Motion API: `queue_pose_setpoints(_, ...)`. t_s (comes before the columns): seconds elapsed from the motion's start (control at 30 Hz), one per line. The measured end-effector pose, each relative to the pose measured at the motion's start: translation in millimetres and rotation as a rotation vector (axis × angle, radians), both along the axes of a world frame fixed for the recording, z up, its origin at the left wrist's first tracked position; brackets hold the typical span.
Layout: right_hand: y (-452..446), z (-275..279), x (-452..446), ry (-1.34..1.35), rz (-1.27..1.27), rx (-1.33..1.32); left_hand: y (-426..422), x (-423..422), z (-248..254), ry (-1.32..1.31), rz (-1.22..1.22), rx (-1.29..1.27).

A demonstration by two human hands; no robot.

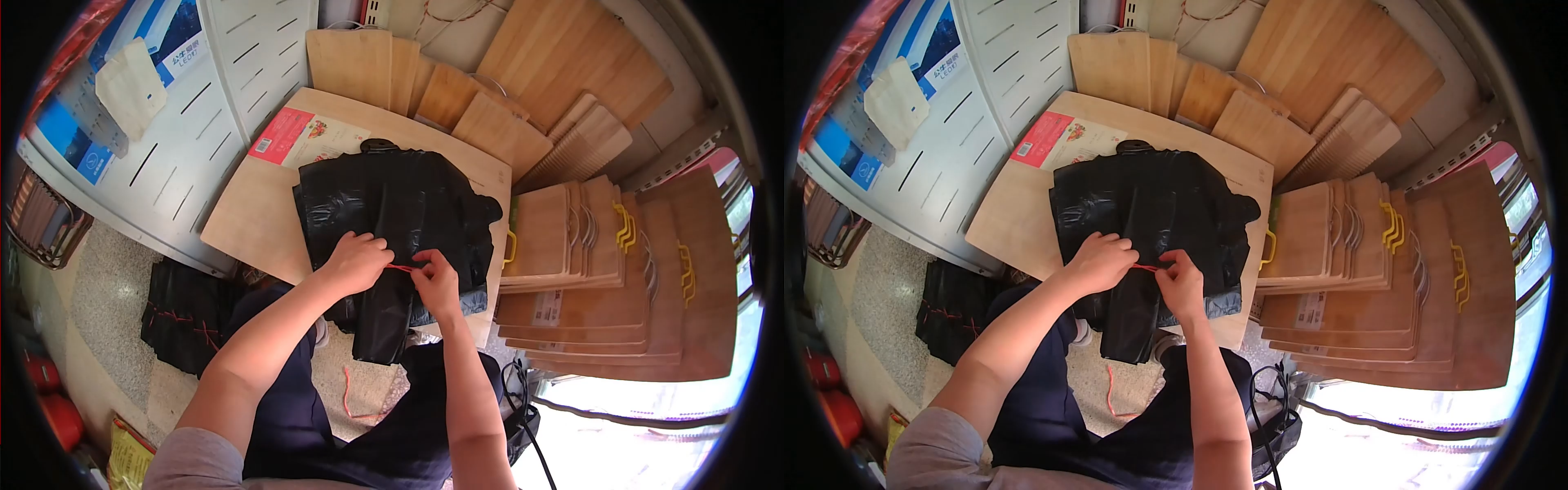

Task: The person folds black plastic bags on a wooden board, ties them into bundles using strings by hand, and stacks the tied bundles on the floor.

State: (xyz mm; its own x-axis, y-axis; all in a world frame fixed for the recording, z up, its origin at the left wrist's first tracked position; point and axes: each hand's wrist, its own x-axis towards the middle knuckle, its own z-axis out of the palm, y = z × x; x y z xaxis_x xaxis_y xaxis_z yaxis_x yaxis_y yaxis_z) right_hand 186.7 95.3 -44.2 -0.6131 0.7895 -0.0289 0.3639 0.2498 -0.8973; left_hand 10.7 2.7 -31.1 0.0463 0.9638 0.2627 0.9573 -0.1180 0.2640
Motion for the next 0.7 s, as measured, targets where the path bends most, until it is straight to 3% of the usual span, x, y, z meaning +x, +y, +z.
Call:
queue_pose_setpoints(0.03, 3, -2, 1, -0.065, -0.028, 0.119, 2, 0, -5, 0.001, -0.002, 0.001)
queue_pose_setpoints(0.13, 5, -8, 2, -0.072, -0.093, 0.122, 2, 0, -12, -0.044, 0.056, -0.055)
queue_pose_setpoints(0.17, 5, -9, 3, -0.073, -0.092, 0.12, 1, -4, -11, -0.182, 0.152, -0.066)
queue_pose_setpoints(0.23, 4, 3, 1, 0.03, -0.229, -0.124, -1, -11, -8, -0.318, 0.245, -0.079)
queue_pose_setpoints(0.3, 3, -3, 1, -0.029, -0.182, -0.17, -3, -14, -6, -0.686, 0.319, -0.387)
queue_pose_setpoints(0.43, 6, -1, 1, -0.159, -0.025, -0.317, 3, -13, -6, -0.794, 0.313, -0.499)
queue_pose_setpoints(0.5, 7, 8, 1, 0.162, -0.071, -0.729, 7, -17, -1, -1.228, 0.289, -0.468)
queue_pose_setpoints(0.53, 7, 8, 1, 0.165, -0.07, -0.727, 8, -18, 0, -1.444, 0.271, -0.447)
queue_pose_setpoints(0.6, 8, 8, 1, 0.49, -0.018, -0.865, 8, -17, 4, -1.559, 0.249, -0.431)
queue_pose_setpoints(0.7, 5, 14, -2, 0.637, 0.021, -0.878, 9, -12, 1, -1.791, 0.15, -0.361)
